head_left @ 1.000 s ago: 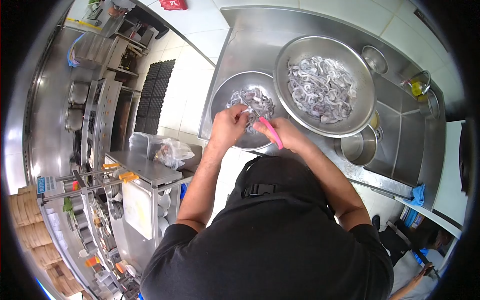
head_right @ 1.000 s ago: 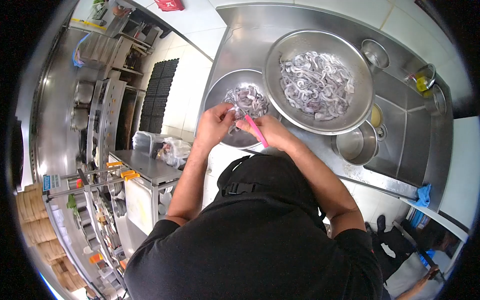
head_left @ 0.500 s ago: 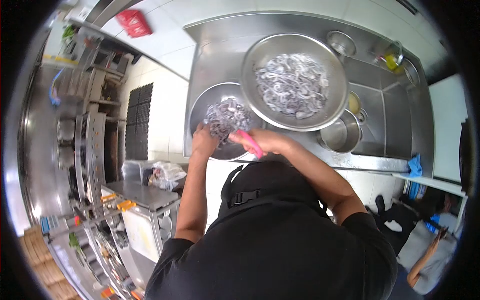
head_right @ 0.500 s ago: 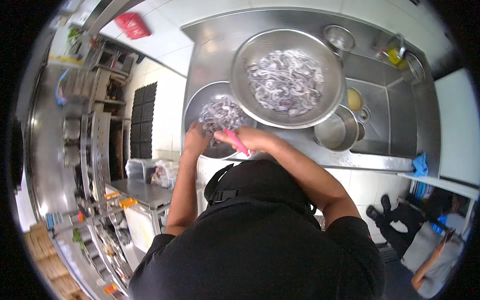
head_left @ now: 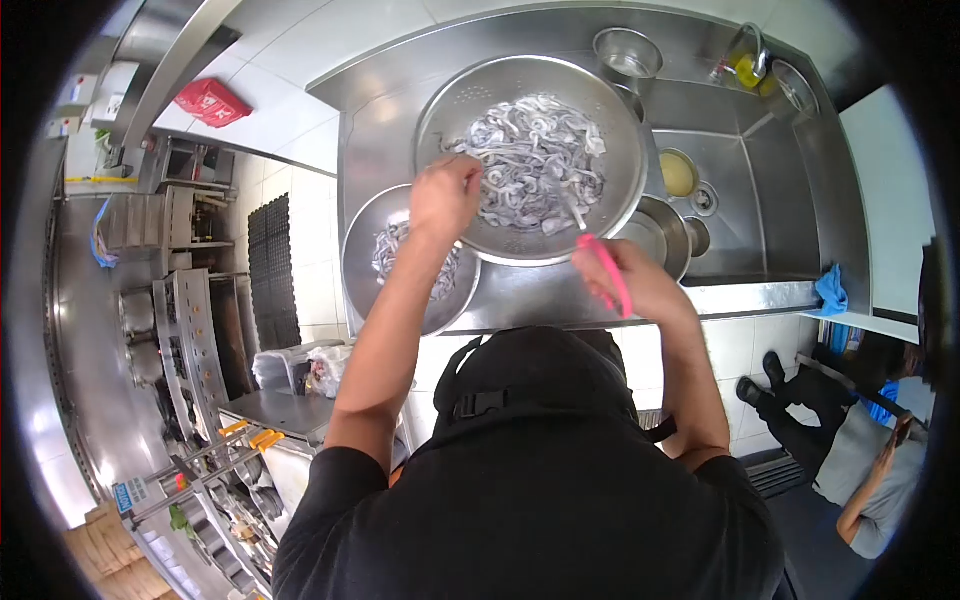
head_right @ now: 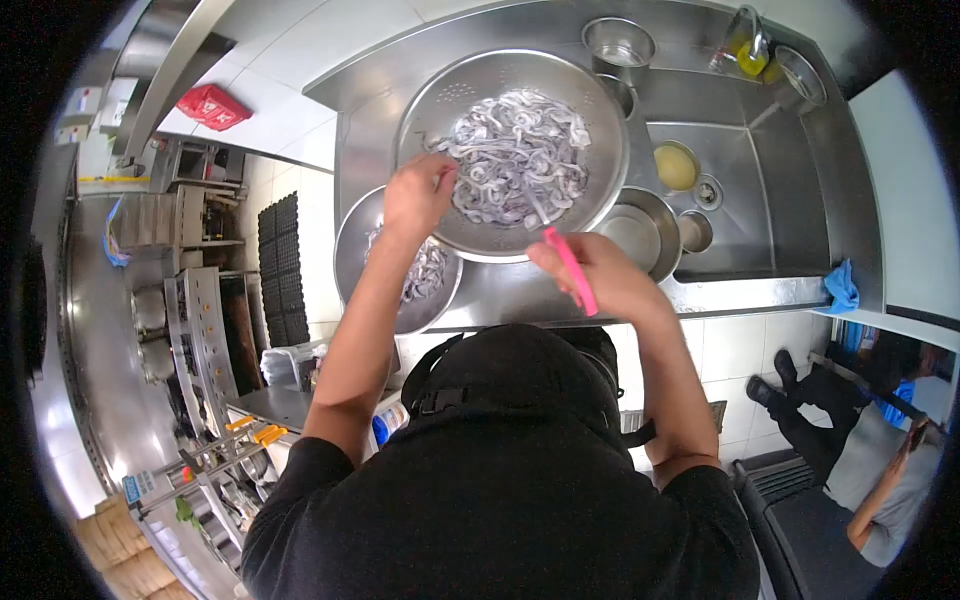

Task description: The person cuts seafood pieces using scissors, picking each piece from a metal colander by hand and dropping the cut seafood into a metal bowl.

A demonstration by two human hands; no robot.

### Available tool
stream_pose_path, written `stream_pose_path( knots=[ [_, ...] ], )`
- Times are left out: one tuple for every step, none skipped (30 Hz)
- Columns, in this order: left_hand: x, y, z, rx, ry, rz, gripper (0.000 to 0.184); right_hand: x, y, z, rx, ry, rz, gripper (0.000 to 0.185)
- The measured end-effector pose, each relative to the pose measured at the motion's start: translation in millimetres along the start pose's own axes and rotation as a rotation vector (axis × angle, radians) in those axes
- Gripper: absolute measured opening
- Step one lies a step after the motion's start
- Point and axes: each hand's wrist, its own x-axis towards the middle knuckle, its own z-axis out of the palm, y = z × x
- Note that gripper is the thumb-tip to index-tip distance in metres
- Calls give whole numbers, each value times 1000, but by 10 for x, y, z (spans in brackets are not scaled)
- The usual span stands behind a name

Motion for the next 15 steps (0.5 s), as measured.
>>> stream_pose_path(
  knots=[
    [138,69,147,61,-92,-17,23,-42,90,-139,19,30,-31,64],
    [243,121,280,124,-186,-33,27,-82,192,-268,41,60,-62,64],
    [310,132,435,190,-227,-21,31,-113,269,-367,62,91,-93,63],
    [356,111,619,256,-267,-7,35,-152,297,-449,66,110,-87,63],
    [394,77,785,321,-307,6,39,-209,299,-529,68,127,-80,64],
    [435,31,936,363,-378,-9,43,-255,321,-598,70,143,-72,64],
    [479,15,1042,405,-447,-25,47,-276,374,-655,70,150,-71,65],
    [518,-10,1131,447,-514,-43,52,-286,414,-690,88,148,-67,66],
    [534,170,1011,411,-558,-92,48,-298,448,-714,106,148,-63,66],
    [547,218,948,315,-540,-56,45,-313,480,-737,123,147,-58,67],
    [553,216,861,218,-522,-23,42,-329,512,-761,142,144,-56,66],
    [579,221,765,121,-501,9,39,-337,534,-785,158,140,-56,66],
    [626,295,619,35,-496,-45,35,-342,547,-805,173,134,-57,66],
    [675,358,459,-50,-488,-103,32,-354,542,-838,166,128,-74,65],
    [705,416,292,-135,-479,-163,30,-366,523,-876,158,120,-92,64]
  ],
)
